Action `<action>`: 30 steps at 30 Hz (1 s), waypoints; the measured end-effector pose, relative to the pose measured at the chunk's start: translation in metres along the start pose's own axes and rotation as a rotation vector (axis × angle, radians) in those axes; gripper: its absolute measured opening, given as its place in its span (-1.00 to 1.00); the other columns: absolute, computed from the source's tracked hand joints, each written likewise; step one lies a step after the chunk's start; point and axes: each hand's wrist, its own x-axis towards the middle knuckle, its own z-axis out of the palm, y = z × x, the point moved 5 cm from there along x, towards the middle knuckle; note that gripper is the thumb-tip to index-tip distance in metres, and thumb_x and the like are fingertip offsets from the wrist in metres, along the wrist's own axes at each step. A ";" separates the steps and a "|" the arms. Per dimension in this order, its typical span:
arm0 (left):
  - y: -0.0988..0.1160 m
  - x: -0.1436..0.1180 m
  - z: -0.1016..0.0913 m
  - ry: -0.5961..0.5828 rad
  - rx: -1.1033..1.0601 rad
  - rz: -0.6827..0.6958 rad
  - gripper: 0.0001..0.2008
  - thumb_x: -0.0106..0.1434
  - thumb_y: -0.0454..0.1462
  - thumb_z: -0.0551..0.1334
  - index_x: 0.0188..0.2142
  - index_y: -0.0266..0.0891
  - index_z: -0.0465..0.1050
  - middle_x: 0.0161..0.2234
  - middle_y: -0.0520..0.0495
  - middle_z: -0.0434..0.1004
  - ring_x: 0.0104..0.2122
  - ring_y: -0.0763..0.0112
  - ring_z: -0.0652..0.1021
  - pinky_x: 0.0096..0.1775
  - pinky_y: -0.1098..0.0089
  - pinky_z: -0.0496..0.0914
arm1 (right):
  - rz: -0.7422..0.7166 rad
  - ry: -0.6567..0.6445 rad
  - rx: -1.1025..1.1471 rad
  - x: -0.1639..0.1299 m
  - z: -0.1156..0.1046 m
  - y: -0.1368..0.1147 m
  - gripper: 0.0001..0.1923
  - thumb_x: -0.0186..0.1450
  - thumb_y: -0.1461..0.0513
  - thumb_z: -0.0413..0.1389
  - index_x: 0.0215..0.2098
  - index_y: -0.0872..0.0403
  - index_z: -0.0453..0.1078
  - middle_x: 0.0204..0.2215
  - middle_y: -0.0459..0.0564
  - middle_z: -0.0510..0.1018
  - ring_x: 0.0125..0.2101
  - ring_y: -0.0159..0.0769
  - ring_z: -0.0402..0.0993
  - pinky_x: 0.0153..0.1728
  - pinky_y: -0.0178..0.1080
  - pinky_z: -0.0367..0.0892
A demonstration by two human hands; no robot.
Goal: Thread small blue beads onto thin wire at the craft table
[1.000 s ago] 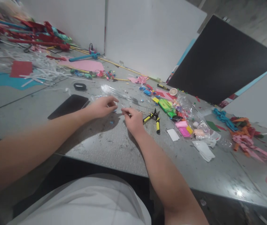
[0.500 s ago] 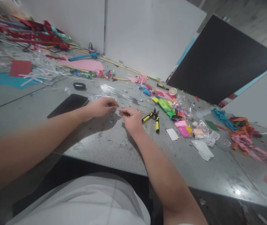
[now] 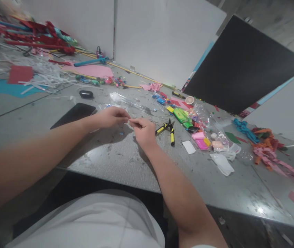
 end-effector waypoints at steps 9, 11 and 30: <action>-0.006 0.000 0.003 -0.067 -0.131 -0.024 -0.76 0.24 -0.13 0.32 -0.33 -0.28 0.60 -0.47 -0.05 0.52 -0.46 0.42 0.44 -0.38 0.38 0.26 | -0.134 -0.071 -0.167 -0.006 0.000 -0.024 -0.71 0.45 0.06 0.14 -0.34 0.01 0.54 -0.47 -0.06 0.58 -0.38 -0.28 0.52 -0.23 -0.18 0.42; -0.003 -0.002 0.003 -0.090 -0.176 -0.024 -0.78 0.22 -0.14 0.33 -0.38 -0.27 0.57 -0.48 -0.04 0.50 -0.48 0.43 0.43 -0.40 0.38 0.25 | -0.220 -0.073 -0.176 -0.007 0.000 -0.028 -0.74 0.48 0.11 0.10 -0.30 0.01 0.53 -0.41 -0.05 0.60 -0.35 -0.29 0.53 -0.21 -0.18 0.42; 0.008 -0.006 0.005 -0.191 -0.257 0.044 -0.83 0.17 -0.19 0.32 -0.47 -0.23 0.55 -0.53 -0.02 0.52 -0.50 0.43 0.50 -0.40 0.40 0.31 | -0.170 -0.111 -0.173 -0.007 0.001 -0.030 -0.76 0.46 0.05 0.14 -0.16 -0.05 0.62 -0.27 0.00 0.53 -0.33 -0.28 0.43 -0.30 -0.20 0.40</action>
